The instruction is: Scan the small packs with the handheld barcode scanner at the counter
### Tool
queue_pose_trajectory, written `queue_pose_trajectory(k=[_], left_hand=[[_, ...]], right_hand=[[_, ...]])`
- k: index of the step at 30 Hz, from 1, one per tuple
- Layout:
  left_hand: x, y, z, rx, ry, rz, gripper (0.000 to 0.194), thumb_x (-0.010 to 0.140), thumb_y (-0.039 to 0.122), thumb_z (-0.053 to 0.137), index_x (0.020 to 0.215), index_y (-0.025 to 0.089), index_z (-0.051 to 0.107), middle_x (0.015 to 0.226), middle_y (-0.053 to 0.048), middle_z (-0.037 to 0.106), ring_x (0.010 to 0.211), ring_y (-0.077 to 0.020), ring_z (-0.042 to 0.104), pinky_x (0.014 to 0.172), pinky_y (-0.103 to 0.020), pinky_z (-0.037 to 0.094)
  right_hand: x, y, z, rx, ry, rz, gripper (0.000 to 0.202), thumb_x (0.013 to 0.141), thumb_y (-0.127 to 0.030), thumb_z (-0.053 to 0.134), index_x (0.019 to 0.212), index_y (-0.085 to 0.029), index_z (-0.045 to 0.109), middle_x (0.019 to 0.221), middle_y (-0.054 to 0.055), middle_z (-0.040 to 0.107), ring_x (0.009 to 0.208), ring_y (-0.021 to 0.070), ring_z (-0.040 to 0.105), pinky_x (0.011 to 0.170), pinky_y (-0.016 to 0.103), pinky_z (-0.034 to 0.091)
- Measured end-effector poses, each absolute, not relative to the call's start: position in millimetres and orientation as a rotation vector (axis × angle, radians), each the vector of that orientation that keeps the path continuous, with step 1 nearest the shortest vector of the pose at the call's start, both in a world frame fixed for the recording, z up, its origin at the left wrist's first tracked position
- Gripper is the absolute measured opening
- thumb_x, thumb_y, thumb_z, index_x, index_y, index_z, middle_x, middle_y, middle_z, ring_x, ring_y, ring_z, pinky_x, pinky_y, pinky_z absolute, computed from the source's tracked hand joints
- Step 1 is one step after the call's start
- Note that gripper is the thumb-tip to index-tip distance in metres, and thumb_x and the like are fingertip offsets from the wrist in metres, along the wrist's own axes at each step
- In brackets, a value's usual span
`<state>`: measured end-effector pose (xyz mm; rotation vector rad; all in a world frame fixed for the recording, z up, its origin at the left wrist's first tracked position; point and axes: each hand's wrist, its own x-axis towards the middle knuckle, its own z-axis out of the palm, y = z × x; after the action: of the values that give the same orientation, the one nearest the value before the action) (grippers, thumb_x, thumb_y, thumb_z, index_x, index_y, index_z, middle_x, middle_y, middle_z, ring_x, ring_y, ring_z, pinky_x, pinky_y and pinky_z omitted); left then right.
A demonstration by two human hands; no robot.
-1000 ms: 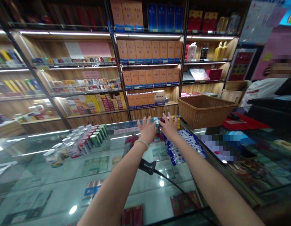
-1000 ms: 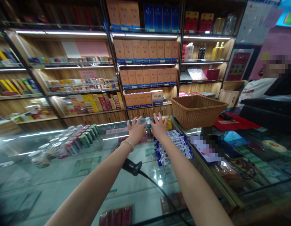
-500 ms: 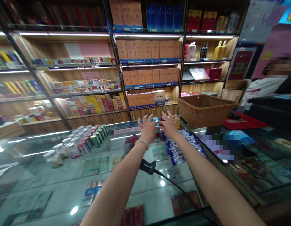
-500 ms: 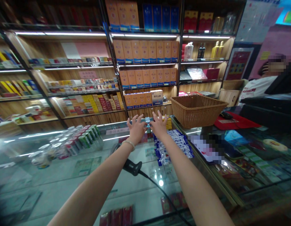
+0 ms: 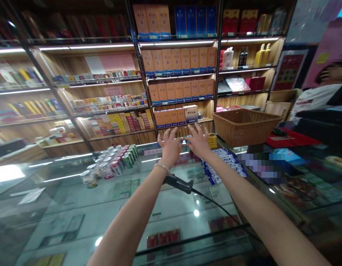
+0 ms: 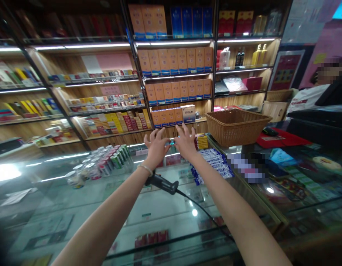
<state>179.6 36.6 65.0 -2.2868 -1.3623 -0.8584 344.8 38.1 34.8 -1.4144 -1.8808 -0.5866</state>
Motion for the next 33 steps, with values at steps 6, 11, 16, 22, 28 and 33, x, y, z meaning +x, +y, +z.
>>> queue_pose_trajectory(k=[6,11,16,22,28,33], left_hand=[[136,10,82,-2.290,-1.360,-0.915,0.015,0.091,0.027,0.071,0.104,0.029,0.078,0.166,-0.004,0.045,0.155,-0.0386,0.032,0.123,-0.074,0.017],[101,-8,79,-2.284,-1.368,-0.923,0.016,0.089,0.026,0.072,0.105,0.028,0.077,0.166,-0.004,0.044,0.155,-0.0374,0.032,0.125,-0.072,0.015],[78,-16,68,-2.243,-1.407,-0.958,0.016,0.090,0.027,0.071,0.105,0.032,0.077,0.165,-0.002,0.046,0.155,-0.0369,0.032,0.124,-0.073,0.014],[62,-17,47,-2.236,-1.417,-1.036,0.018,0.092,0.028,0.069,0.108,0.032,0.077,0.164,-0.003,0.047,0.153,-0.0359,0.034,0.125,-0.070,0.015],[56,-20,37,-2.244,-1.366,-1.054,0.021,0.096,0.031,0.063,0.114,0.032,0.075,0.164,-0.003,0.048,0.153,-0.0346,0.034,0.125,-0.068,0.014],[54,-27,39,-2.224,-1.362,-1.012,0.021,0.097,0.034,0.062,0.115,0.034,0.073,0.165,-0.001,0.047,0.154,-0.0335,0.034,0.126,-0.067,0.012]], right_hand=[[305,12,52,-1.417,-1.857,-0.564,0.016,0.093,-0.027,0.071,0.107,-0.028,0.078,0.167,0.008,0.042,0.158,0.0381,0.025,0.121,0.073,0.018],[271,-5,49,-1.380,-1.864,-0.535,0.017,0.093,-0.026,0.070,0.108,-0.028,0.078,0.168,0.007,0.040,0.160,0.0368,0.021,0.122,0.073,0.019],[246,-13,42,-1.352,-1.853,-0.529,0.016,0.094,-0.026,0.070,0.107,-0.028,0.077,0.167,0.008,0.043,0.159,0.0372,0.023,0.121,0.072,0.019],[233,-17,31,-1.321,-1.873,-0.566,0.016,0.093,-0.023,0.070,0.108,-0.027,0.076,0.165,0.008,0.046,0.157,0.0368,0.029,0.122,0.071,0.018],[231,-25,29,-1.299,-1.901,-0.622,0.021,0.095,-0.023,0.066,0.114,-0.028,0.074,0.164,0.008,0.047,0.157,0.0353,0.029,0.123,0.069,0.016],[229,-32,28,-1.296,-1.934,-0.641,0.025,0.097,-0.024,0.062,0.120,-0.027,0.073,0.166,0.010,0.045,0.157,0.0351,0.028,0.124,0.068,0.013]])
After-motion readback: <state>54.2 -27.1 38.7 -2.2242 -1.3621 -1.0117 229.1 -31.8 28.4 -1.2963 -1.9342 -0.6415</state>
